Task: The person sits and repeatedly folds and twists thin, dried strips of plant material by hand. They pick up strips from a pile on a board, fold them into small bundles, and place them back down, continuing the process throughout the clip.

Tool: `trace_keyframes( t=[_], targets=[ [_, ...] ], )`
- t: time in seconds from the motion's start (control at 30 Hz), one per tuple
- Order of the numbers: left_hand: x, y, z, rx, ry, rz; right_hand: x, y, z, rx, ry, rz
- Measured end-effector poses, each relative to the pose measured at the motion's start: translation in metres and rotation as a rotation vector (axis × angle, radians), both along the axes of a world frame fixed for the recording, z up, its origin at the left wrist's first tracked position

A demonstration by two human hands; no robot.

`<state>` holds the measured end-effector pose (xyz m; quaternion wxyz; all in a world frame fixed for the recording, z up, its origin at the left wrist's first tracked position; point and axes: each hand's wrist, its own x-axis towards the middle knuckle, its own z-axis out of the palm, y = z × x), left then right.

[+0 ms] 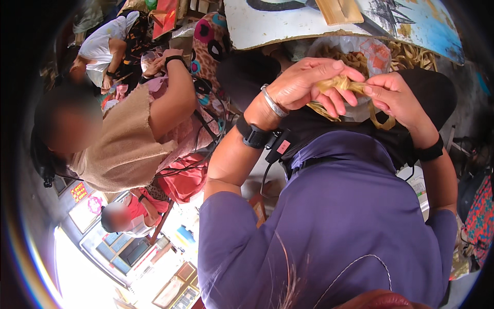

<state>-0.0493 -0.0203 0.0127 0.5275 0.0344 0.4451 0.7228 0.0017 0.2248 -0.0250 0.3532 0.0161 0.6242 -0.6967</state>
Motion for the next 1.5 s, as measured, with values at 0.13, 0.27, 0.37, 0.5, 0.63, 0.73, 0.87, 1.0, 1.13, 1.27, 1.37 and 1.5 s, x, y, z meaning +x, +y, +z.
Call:
trace_keyframes(
  t=[0.13, 0.27, 0.37, 0.5, 0.63, 0.73, 0.87, 1.0, 1.13, 1.27, 1.37, 1.5],
  targets=[
    [0.0, 0.006, -0.006, -0.039, -0.003, 0.037, 0.001, -0.011, 0.011, 0.062, 0.372, -0.109],
    [0.002, 0.011, -0.01, -0.142, 0.013, 0.096, 0.001, -0.001, 0.005, 0.187, 0.537, -0.115],
    [0.002, 0.013, -0.013, -0.179, 0.048, 0.115, 0.001, 0.004, -0.004, 0.223, 0.525, -0.125],
    [0.009, 0.01, -0.006, -0.334, 0.277, 0.115, 0.002, 0.016, -0.01, 0.227, 0.454, -0.136],
    [0.018, 0.01, -0.002, -0.433, 0.476, -0.035, 0.008, 0.014, 0.001, 0.224, 0.526, -0.157],
    [0.028, 0.01, 0.001, -0.347, 0.452, 0.02, 0.013, 0.018, 0.005, 0.249, 0.558, -0.128],
    [0.039, 0.003, -0.004, -0.291, 0.086, 0.119, 0.019, 0.023, 0.003, 0.227, 0.503, -0.151],
    [0.029, -0.001, -0.035, -0.056, -0.06, 0.206, 0.013, 0.023, -0.001, 0.193, 0.35, -0.149],
    [0.013, 0.02, -0.014, -0.059, 0.185, 0.15, 0.001, 0.02, 0.001, 0.151, 0.364, -0.154],
    [-0.014, 0.015, -0.002, -0.168, 0.258, 0.347, -0.024, 0.019, 0.023, 0.133, 0.58, -0.169],
    [-0.04, 0.021, 0.009, -0.177, 0.412, 0.428, -0.064, 0.026, 0.038, 0.262, 0.662, -0.16],
    [-0.076, 0.029, 0.002, -0.31, 0.499, 0.535, -0.118, 0.028, 0.022, 0.467, 0.951, -0.124]
  ],
)
